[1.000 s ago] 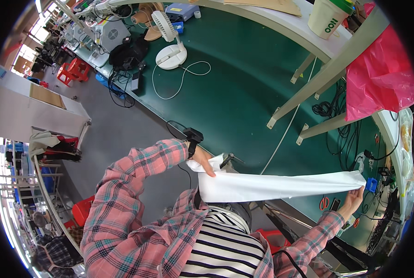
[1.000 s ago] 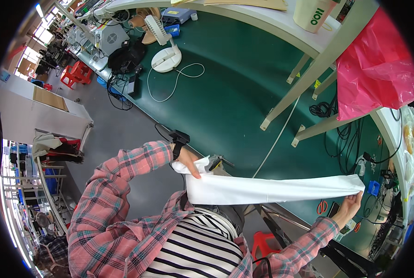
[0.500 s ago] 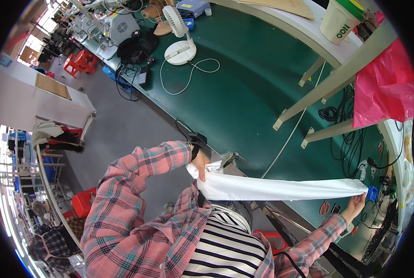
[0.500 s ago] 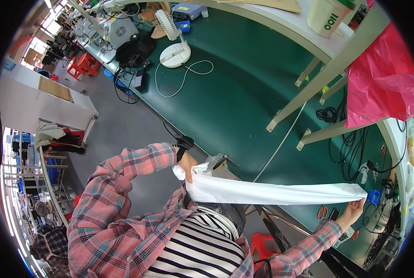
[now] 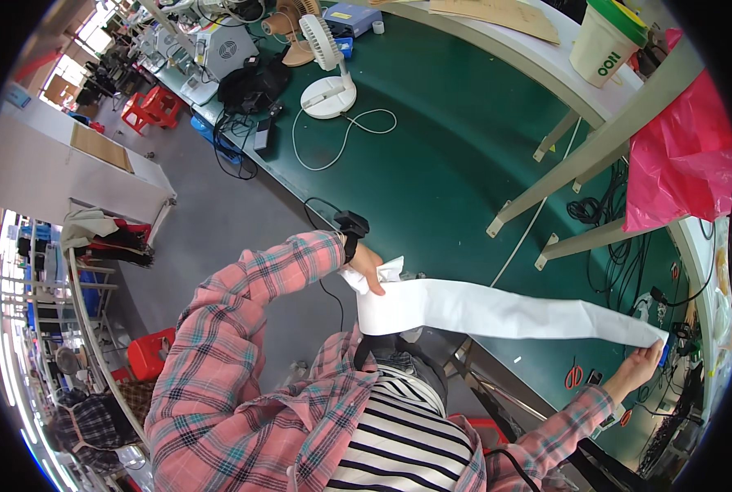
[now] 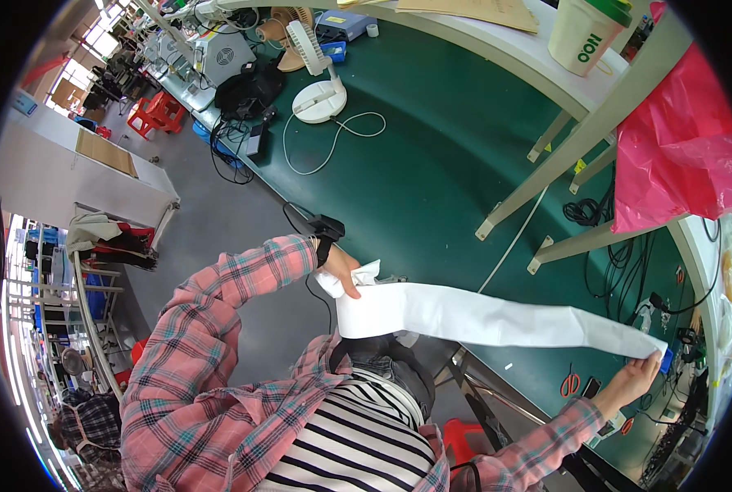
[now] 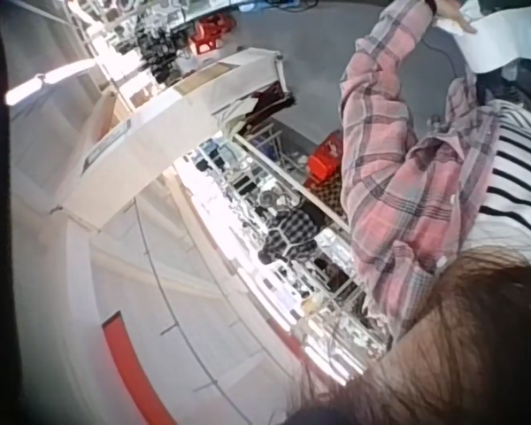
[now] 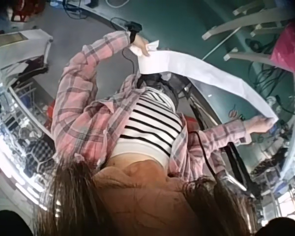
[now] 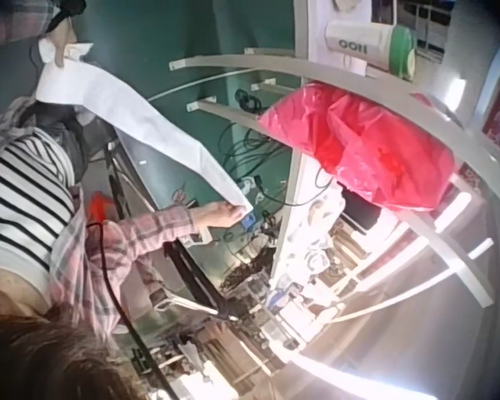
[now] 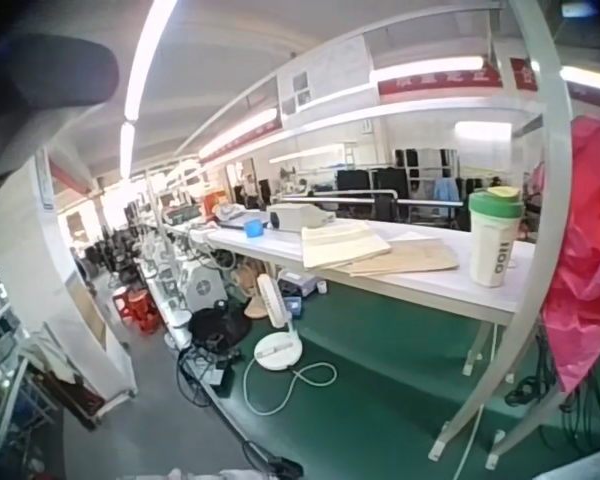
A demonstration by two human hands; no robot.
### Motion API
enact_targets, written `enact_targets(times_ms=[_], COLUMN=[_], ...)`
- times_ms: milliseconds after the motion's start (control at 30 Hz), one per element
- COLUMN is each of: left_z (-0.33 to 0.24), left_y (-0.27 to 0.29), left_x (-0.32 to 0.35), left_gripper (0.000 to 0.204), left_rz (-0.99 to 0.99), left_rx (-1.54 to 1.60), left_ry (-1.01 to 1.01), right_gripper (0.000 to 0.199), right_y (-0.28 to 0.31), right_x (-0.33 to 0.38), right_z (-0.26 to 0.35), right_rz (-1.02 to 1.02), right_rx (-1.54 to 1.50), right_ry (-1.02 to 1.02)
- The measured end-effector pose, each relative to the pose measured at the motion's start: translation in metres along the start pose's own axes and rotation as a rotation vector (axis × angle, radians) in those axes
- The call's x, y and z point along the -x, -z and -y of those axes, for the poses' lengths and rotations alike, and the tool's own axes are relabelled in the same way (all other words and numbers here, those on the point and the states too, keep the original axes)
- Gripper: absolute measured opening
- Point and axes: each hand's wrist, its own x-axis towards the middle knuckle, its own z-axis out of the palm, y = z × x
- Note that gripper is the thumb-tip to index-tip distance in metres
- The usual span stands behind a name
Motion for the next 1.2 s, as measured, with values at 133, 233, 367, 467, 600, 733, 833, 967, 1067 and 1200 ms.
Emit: enact_targets(times_ms=[133, 233, 367, 467, 600, 733, 833, 967, 1067, 1200], left_z=[-0.028, -0.05, -0.071, -0.077, -0.08, -0.085, -0.093, -0.1, -0.103, -0.113], left_y=[-0.005, -0.008, -0.017, -0.027, -0.044, -0.054, -0.058, -0.065, -0.07, -0.07], left_x=[0.024, 0.037, 0.04, 0.041, 0.039, 0.044, 0.052, 0.061, 0.068, 0.081], left_gripper=[0.04, 0.035, 0.027, 0.025, 0.023, 0.023, 0.023, 0.032, 0.035, 0.036], left_rz=[0.052, 0.087, 0.155, 0.185, 0.238, 0.203, 0.166, 0.072, -0.067, -0.21], left_rx=[0.063, 0.021, -0.049, -0.051, -0.023, -0.038, -0.083, -0.211, -0.337, -0.638], left_ry=[-0.092, -0.115, -0.145, -0.155, -0.173, -0.165, -0.135, -0.148, -0.294, -0.388], right_gripper=[0.019, 0.007, 0.024, 0.023, 0.022, 0.025, 0.029, 0.043, 0.049, 0.034], right_y=[-0.081, -0.133, -0.175, -0.172, -0.155, -0.148, -0.153, -0.165, -0.174, -0.182], right_x=[0.131, 0.253, 0.339, 0.353, 0.349, 0.349, 0.351, 0.35, 0.343, 0.324], right_z=[0.022, 0.021, -0.001, -0.009, -0.014, -0.012, -0.005, -0.003, -0.01, -0.026], right_rz=[0.423, 0.855, 1.48, 1.546, 1.587, 1.572, 1.523, 1.263, 1.291, 1.462], right_rx=[0.166, 0.586, 0.546, 0.486, 0.544, 0.808, 0.98, 0.815, 0.727, 0.578], right_ry=[0.247, 0.454, 0.651, 0.556, 0.292, 0.025, -0.125, 0.383, 0.504, 0.597])
